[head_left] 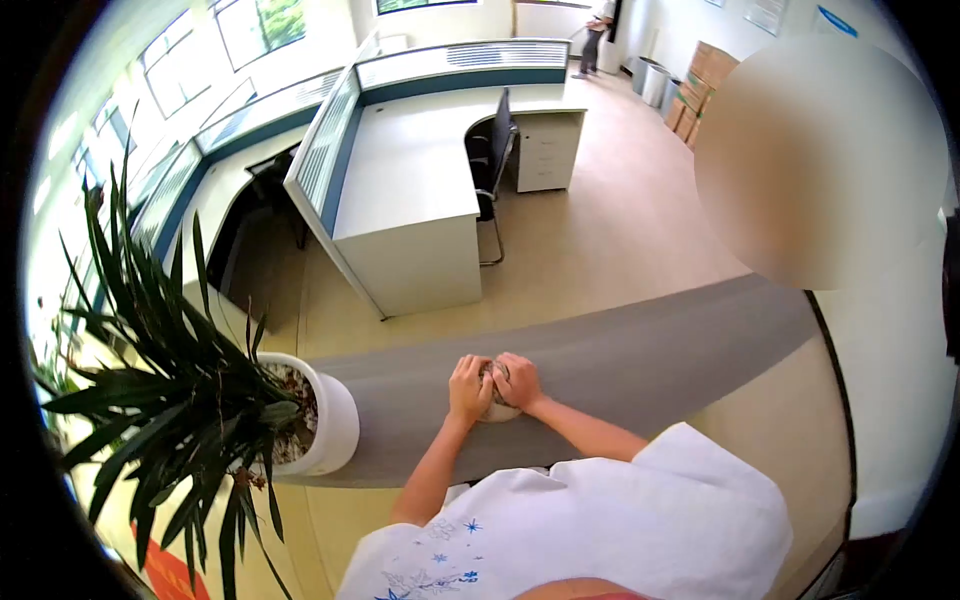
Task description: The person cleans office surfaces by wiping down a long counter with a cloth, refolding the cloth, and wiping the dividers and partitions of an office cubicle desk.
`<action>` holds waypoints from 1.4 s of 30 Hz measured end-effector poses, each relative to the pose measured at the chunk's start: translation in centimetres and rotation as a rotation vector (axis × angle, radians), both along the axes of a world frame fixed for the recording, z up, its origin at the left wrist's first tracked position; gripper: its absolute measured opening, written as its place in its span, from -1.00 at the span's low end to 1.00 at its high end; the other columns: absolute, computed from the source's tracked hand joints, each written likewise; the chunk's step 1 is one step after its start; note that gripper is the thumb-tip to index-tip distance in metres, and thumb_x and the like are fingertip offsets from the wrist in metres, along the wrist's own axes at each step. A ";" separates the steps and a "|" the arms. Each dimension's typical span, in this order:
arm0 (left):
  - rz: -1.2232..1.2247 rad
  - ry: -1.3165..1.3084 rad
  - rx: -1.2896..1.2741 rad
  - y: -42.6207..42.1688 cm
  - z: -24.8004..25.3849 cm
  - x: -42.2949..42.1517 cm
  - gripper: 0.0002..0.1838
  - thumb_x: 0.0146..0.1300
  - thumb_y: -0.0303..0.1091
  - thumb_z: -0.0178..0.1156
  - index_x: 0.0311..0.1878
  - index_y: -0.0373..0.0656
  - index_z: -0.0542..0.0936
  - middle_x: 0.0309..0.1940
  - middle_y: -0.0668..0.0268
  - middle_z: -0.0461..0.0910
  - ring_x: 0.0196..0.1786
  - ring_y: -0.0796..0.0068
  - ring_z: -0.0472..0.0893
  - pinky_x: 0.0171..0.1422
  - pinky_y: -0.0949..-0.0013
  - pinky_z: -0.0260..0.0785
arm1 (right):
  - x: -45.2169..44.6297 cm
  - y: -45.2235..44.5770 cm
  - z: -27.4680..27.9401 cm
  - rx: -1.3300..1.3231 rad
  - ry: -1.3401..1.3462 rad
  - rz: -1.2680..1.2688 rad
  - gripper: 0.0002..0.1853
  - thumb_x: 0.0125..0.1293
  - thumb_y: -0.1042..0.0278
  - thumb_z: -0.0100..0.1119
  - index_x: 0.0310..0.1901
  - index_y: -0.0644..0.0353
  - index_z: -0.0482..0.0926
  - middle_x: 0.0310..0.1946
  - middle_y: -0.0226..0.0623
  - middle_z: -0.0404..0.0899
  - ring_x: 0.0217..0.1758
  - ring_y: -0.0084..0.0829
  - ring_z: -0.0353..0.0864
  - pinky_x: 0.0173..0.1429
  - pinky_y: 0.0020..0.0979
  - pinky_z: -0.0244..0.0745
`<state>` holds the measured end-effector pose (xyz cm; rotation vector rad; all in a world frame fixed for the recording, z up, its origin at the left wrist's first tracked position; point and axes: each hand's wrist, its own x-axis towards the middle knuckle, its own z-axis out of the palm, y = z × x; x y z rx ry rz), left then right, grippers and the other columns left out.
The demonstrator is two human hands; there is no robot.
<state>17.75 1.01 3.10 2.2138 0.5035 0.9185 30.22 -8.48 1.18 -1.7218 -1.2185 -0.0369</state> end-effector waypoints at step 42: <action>0.242 0.052 0.016 -7.6 -0.7 -2.3 -0.67 0.35 -0.32 0.23 0.11 -0.25 0.62 0.02 0.01 0.62 0.14 -0.11 0.55 0.31 -0.03 0.42 | -2.4 -8.8 0.3 -0.144 -0.083 -0.108 -0.62 0.54 -0.07 0.18 -0.03 0.13 0.57 -0.10 -0.18 0.55 0.08 -0.12 0.58 0.19 -0.06 0.43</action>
